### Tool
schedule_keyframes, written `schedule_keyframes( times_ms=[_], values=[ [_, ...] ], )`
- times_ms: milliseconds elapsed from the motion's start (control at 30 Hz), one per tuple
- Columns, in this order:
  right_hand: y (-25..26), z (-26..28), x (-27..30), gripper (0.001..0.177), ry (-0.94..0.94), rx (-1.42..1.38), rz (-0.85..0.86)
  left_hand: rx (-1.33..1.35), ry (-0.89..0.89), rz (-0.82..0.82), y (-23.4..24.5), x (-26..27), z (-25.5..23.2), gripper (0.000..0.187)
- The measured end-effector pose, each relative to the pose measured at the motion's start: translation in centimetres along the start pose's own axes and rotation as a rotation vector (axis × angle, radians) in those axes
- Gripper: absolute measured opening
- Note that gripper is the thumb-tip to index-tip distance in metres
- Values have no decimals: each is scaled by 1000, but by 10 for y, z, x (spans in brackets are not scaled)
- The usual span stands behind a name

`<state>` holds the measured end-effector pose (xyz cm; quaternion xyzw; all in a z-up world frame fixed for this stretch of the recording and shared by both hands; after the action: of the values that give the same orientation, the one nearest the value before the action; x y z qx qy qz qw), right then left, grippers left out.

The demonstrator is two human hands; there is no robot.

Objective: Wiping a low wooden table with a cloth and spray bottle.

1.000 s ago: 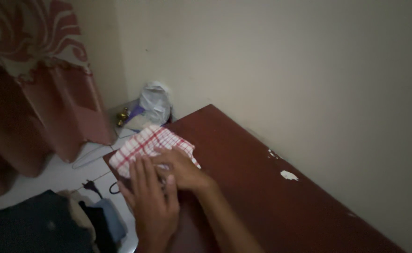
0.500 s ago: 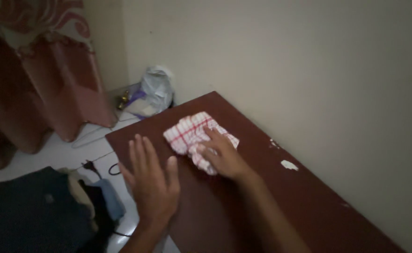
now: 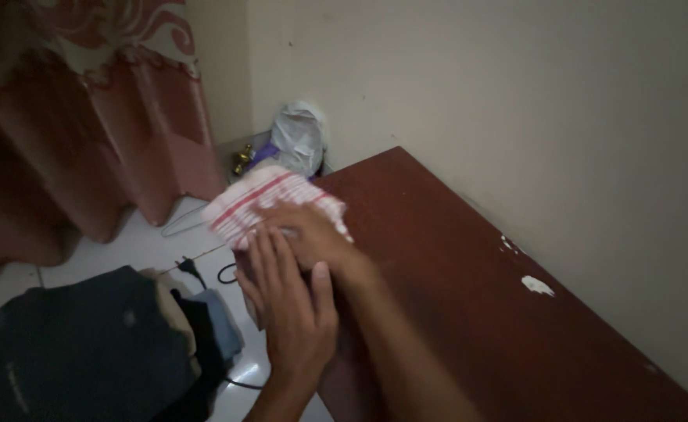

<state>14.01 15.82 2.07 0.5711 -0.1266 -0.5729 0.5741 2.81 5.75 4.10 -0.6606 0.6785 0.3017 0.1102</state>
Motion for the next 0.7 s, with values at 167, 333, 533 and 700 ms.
schedule_keyframes(
  times_ms=[167, 333, 533, 700],
  values=[
    [10, 36, 8, 48, -28, -78, 156, -28, -11, -18, 1, -2, -2, 75],
    [39, 55, 52, 41, 49, -119, 166, -74, -41, -61, 3, 1, -10, 71],
    [102, 23, 132, 35, -312, -135, 219, -40, -92, -15, 3, 6, -13, 71],
    [120, 12, 163, 35, -532, -140, 179, -66, -68, 80, -7, 1, -6, 69]
  ],
)
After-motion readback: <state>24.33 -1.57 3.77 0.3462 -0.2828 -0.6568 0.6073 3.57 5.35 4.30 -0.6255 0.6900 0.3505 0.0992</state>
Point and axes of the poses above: each hand's wrist, its own x-axis away from the middle knuckle, its own y-axis out of the back of the hand, z = x × y, the point moved 7 cm from there along -x, towards the middle knuckle, and after that the axes turned 15 degrees about x, right-handed, at the moved point
